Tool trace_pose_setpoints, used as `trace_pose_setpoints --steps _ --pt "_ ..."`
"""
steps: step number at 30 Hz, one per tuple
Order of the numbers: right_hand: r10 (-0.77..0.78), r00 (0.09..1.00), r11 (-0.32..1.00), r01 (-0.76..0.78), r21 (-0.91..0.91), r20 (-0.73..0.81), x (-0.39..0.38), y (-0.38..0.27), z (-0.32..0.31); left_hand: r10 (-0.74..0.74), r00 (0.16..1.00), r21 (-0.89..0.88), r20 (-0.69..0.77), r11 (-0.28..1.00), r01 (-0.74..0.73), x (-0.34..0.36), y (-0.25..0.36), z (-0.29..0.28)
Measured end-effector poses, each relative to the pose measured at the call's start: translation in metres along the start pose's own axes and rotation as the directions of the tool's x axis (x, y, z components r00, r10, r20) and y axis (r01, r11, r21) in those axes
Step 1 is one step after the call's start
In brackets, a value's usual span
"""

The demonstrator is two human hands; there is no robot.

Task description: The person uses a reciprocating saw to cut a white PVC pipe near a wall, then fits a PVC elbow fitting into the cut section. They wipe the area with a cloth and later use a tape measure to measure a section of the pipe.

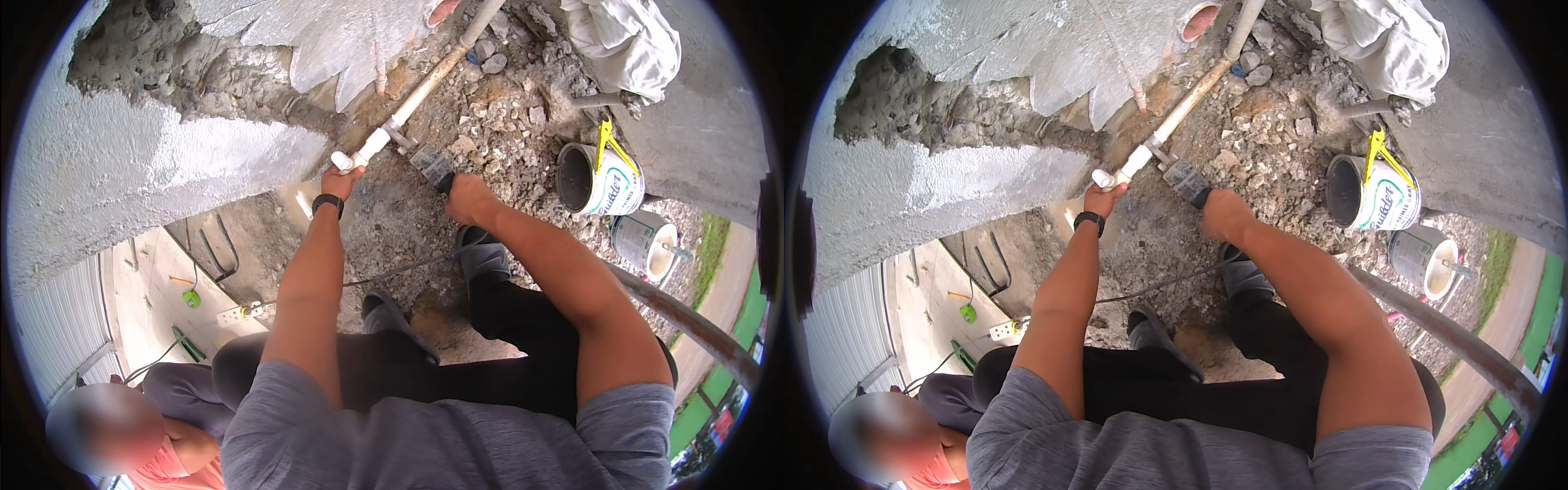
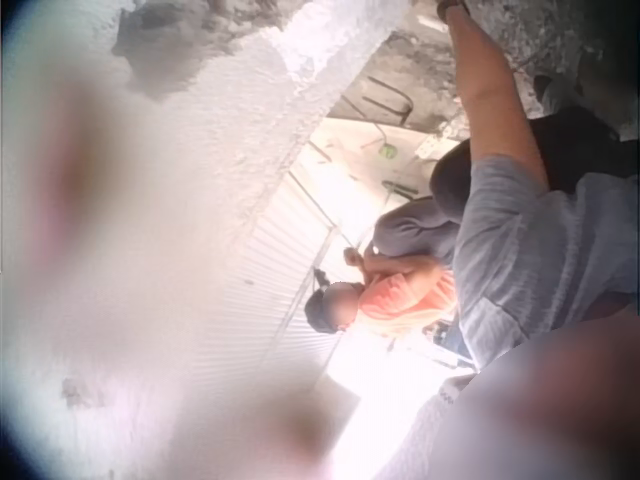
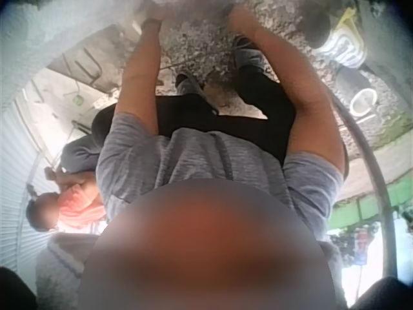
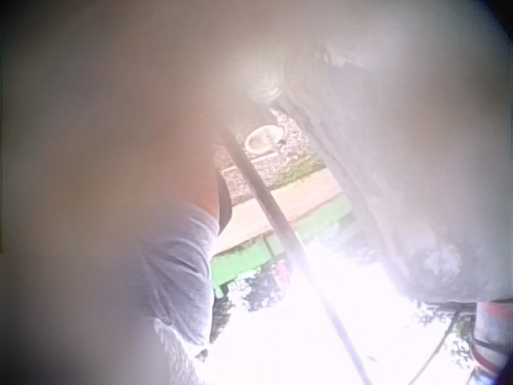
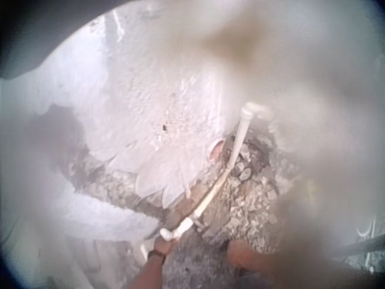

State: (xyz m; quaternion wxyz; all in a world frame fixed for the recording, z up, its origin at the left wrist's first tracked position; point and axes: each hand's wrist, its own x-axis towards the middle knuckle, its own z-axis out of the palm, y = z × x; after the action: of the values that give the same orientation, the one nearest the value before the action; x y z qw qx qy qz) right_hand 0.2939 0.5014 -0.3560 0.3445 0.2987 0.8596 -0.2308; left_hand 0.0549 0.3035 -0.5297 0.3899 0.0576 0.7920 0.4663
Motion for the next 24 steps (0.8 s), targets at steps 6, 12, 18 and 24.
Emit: trace_pose_setpoints --steps 6,12,18,24 --pt "0.051 0.998 0.998 -0.05 0.046 -0.026 -0.002 0.014 -0.016 -0.019 0.999 0.077 0.031 0.997 0.016 -0.008 -0.005 0.003" --pt "-0.116 0.993 0.99 0.114 -0.087 -0.021 -0.003 -0.001 0.001 -0.098 0.994 0.06 -0.045 0.993 0.101 -0.027 -0.018 -0.007" --pt "-0.032 0.998 0.991 0.04 0.131 -0.063 -0.015 -0.009 0.005 -0.115 0.989 0.062 0.094 0.992 0.11 -0.027 0.005 -0.032" --pt "-0.127 0.984 0.983 0.141 0.113 -0.124 -0.023 0.011 -0.014 0.007 0.975 0.38 0.224 0.92 -0.094 -0.027 0.024 -0.033"
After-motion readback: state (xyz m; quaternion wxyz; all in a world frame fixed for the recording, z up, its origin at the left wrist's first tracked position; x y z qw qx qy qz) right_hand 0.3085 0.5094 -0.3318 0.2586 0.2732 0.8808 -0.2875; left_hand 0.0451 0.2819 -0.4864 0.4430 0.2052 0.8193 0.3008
